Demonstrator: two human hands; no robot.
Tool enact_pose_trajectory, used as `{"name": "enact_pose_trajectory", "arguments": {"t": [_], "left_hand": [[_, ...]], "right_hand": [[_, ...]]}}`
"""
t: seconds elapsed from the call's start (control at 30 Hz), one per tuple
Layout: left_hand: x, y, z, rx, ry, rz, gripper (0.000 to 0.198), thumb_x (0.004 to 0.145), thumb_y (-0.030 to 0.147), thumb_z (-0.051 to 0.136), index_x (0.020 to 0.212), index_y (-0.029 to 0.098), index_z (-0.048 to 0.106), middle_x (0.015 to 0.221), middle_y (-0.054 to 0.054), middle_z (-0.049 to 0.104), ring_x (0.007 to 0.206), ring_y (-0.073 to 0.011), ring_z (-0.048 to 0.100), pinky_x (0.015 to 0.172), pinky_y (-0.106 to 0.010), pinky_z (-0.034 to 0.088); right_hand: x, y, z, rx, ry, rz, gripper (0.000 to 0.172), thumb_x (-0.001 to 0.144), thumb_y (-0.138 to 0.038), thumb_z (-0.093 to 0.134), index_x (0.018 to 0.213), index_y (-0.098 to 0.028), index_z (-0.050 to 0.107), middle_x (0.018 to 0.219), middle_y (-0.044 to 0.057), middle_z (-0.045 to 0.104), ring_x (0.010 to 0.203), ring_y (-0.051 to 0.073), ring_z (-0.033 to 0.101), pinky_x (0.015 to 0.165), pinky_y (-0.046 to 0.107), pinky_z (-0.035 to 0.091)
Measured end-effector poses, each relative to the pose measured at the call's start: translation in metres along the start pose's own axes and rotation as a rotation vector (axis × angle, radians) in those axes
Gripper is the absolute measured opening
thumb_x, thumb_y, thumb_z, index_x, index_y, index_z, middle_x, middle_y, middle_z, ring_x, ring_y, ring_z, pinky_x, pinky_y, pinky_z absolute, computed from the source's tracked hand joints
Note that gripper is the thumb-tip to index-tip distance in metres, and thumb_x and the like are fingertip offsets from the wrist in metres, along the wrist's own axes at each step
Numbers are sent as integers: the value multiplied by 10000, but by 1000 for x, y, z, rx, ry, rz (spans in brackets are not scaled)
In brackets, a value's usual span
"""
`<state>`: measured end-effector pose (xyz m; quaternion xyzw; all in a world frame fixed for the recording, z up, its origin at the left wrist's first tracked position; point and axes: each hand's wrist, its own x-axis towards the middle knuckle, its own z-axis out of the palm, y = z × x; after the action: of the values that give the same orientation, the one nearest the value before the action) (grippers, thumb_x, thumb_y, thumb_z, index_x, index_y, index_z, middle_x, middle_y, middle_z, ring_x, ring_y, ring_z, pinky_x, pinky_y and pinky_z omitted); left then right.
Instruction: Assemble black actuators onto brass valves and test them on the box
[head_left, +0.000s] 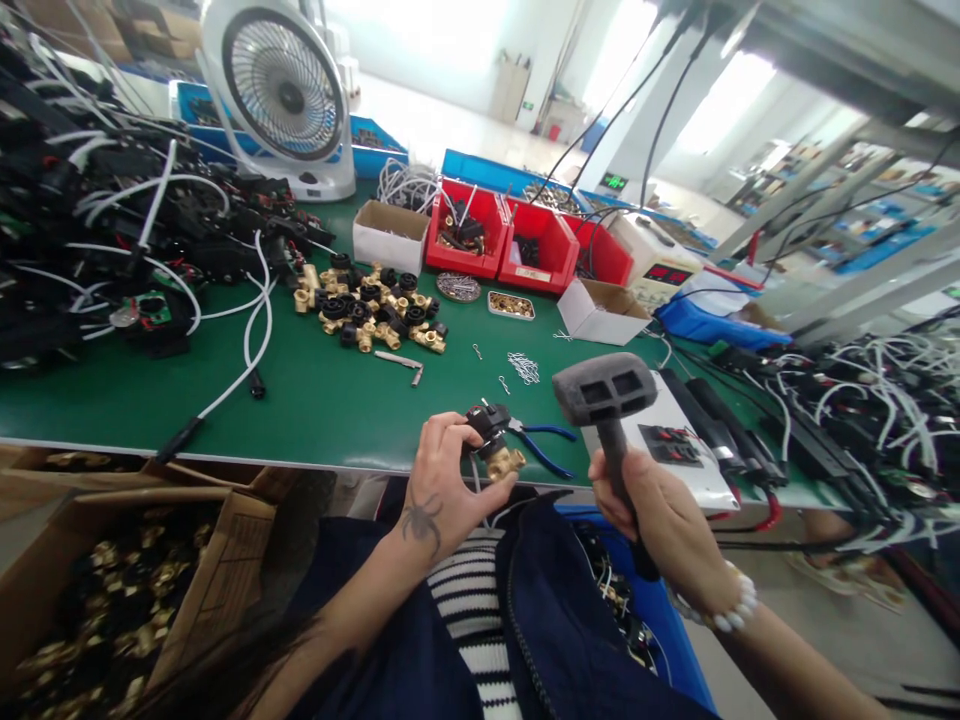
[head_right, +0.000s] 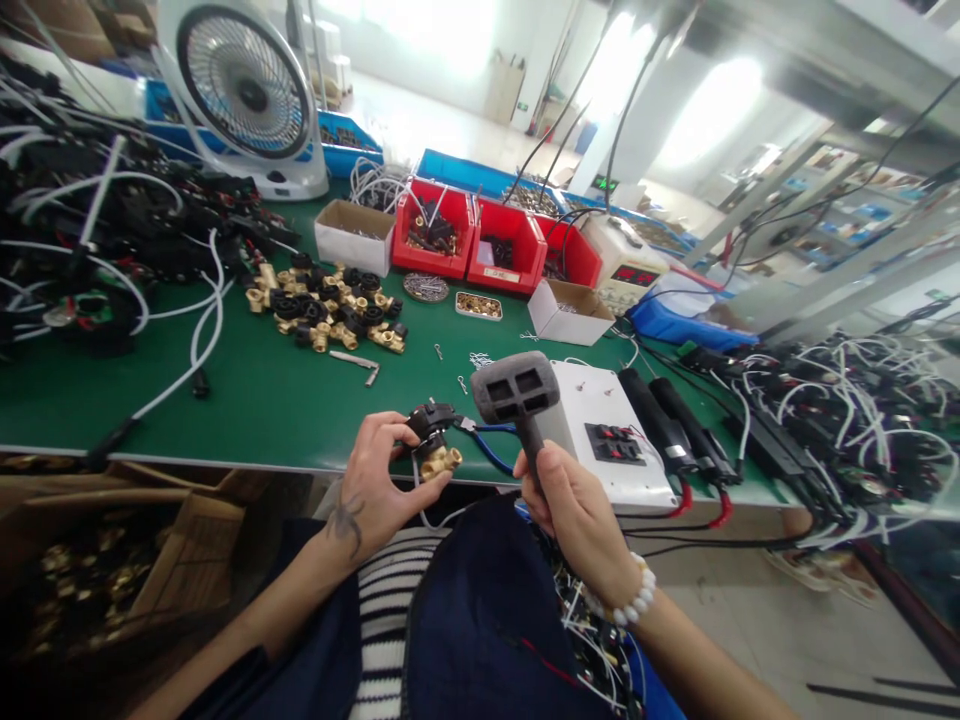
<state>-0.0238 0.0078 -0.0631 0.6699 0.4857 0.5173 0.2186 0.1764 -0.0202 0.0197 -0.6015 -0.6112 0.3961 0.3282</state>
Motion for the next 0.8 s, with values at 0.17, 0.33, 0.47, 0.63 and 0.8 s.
{"name": "enact_pose_trajectory", "arguments": {"t": [0.17, 0.33, 0.47, 0.63, 0.8], "left_hand": [[1, 1, 0, -3, 11, -4, 346, 686, 232, 776, 913, 192, 518, 1068, -81, 528, 1035, -243, 555, 898, -393, 513], [2, 0, 2, -10, 12, -1, 353, 667, 232, 785, 906, 190, 528, 1071, -85, 535, 1029, -245, 560, 892, -393, 517], [2, 1, 2, -8, 21, 5, 340, 664, 217, 778, 893, 185, 528, 1058, -86, 536, 1020, -241, 559, 886, -389, 518], [3, 2, 1, -8, 27, 10, 334, 670, 223, 777, 883, 187, 522, 1045, -80, 537, 1013, -236, 557, 886, -388, 515], [3, 2, 2, -12, 29, 11, 345, 653, 221, 783, 867, 194, 514, 1048, -79, 536, 1021, -245, 559, 887, -401, 516]], "right_hand": [[8, -15, -16, -474, -154, -32, 560, 883, -716, 389, 635, -220, 464, 534, -24, 458, 486, 127, 417, 467, 261, 298], [4, -22, -28, -246, 79, -75, 534, 924, -690, 304, 703, -233, 470, 505, -56, 372, 411, 106, 318, 383, 241, 245], [7, -18, -18, -417, 29, -92, 548, 913, -700, 307, 651, -237, 439, 494, -40, 408, 421, 117, 358, 415, 252, 263], [10, -19, -20, -538, -42, -105, 529, 924, -662, 337, 622, -236, 421, 496, -36, 403, 441, 126, 380, 443, 260, 268], [9, -18, -21, -455, 105, -151, 520, 939, -658, 290, 656, -244, 430, 485, -35, 398, 417, 127, 356, 428, 265, 263]]}}
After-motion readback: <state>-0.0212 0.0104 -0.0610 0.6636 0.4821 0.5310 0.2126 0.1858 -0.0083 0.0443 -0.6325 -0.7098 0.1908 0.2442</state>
